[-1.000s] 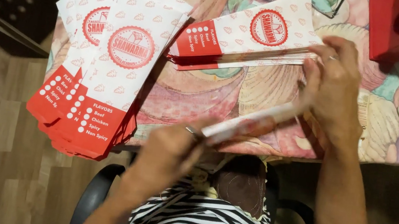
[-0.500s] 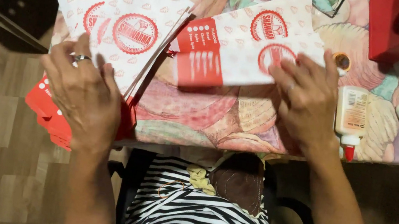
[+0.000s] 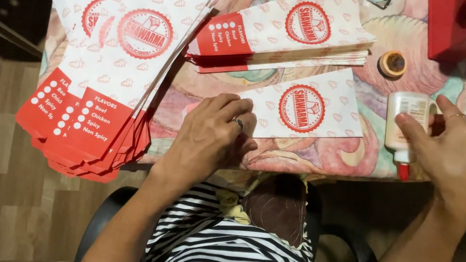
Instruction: Applying glue to the edges of paper shawarma wrappers and folding them to create sleeves.
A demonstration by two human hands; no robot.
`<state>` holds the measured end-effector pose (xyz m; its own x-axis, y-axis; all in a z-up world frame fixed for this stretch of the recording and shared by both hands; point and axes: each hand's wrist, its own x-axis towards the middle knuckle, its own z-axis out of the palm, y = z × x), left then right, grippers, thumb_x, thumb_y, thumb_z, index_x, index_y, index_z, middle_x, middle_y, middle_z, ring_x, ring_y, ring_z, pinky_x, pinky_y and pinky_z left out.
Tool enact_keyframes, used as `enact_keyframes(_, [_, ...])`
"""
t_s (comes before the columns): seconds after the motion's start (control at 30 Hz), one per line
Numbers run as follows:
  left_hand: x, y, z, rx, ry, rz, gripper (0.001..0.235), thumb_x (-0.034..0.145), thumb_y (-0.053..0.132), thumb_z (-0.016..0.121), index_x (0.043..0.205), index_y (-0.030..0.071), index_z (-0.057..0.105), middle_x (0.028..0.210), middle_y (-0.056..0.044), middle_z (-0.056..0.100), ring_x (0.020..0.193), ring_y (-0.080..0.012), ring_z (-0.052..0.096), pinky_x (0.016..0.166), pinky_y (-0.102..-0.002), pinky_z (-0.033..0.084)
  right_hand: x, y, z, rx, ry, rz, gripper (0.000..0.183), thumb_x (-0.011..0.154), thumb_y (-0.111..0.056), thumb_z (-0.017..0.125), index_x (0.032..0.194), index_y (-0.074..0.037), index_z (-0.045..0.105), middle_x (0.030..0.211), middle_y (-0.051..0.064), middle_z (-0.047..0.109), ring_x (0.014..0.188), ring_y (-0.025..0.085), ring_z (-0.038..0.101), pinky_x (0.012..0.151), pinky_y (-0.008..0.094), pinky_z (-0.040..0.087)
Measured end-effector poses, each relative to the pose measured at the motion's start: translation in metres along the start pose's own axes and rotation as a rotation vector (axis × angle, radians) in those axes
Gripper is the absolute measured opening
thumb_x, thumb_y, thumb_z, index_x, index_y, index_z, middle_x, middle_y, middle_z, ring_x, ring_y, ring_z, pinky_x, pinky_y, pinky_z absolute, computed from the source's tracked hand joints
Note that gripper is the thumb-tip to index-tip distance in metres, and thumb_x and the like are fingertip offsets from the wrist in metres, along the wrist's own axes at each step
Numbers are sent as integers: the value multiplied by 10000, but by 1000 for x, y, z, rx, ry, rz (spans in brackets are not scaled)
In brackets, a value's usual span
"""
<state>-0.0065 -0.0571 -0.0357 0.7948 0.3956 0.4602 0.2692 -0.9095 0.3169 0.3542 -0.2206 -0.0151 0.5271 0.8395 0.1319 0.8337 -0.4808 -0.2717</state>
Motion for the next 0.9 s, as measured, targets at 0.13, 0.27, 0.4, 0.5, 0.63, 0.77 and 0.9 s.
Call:
enact_keyframes(0.13, [3, -2, 0, -23, 113, 22, 172, 877, 148, 800, 868, 21, 686, 1111, -147, 723, 1016, -336, 658, 811, -436, 548, -7, 22, 16, 739, 131, 278, 316, 946, -116, 864, 1201, -77, 682, 1085, 3, 720, 921, 62, 637, 799, 265, 578])
enact_keyframes(0.27, [6, -12, 0, -72, 77, 19, 61, 923, 98, 658, 927, 41, 681, 963, -111, 752, 939, -322, 718, 589, -463, 568, -26, 29, 6, 1350, 239, 225, 474, 980, -161, 790, 1363, -199, 512, 1408, 47, 679, 1299, 177, 719, 1211, 397, 669])
enact_keyframes(0.4, [12, -25, -4, -9, -87, -132, 116, 915, 154, 655, 917, 43, 618, 730, -198, 664, 624, -431, 638, 497, -540, 447, -40, -15, 20, 1116, 458, -99, 567, 924, -265, 875, 1314, -55, 523, 1306, 107, 624, 1233, 197, 664, 1121, 296, 584])
enact_keyframes(0.5, [22, -27, -18, -93, -147, -248, 164, 1049, 194, 552, 960, 56, 556, 713, -228, 676, 612, -506, 598, 533, -563, 395, -45, -51, 37, 957, 493, -106, 529, 850, -164, 930, 1216, -25, 575, 1098, 63, 584, 973, 147, 566, 880, 249, 460])
enact_keyframes(0.63, [29, -35, -24, -181, -172, -280, 184, 1020, 220, 592, 915, 71, 614, 800, -217, 708, 735, -479, 625, 605, -539, 384, -48, -94, 44, 974, 341, -89, 447, 834, -38, 922, 1132, 32, 597, 1071, 81, 569, 928, 153, 602, 743, 261, 552])
enact_keyframes(0.77, [35, -39, -28, -241, -191, -322, 236, 1007, 246, 597, 838, 81, 607, 799, -151, 725, 762, -418, 651, 631, -485, 378, -45, -86, 41, 830, 338, -142, 386, 847, -5, 939, 1100, 61, 656, 1087, 113, 587, 995, 190, 597, 856, 257, 498])
enact_keyframes(0.9, [36, -43, -26, -262, -169, -299, 258, 994, 247, 607, 789, 93, 590, 699, -131, 660, 649, -387, 584, 609, -475, 344, -42, -34, 40, 799, 419, -128, 384, 910, 19, 940, 1147, 103, 650, 1092, 149, 588, 951, 220, 602, 779, 287, 510])
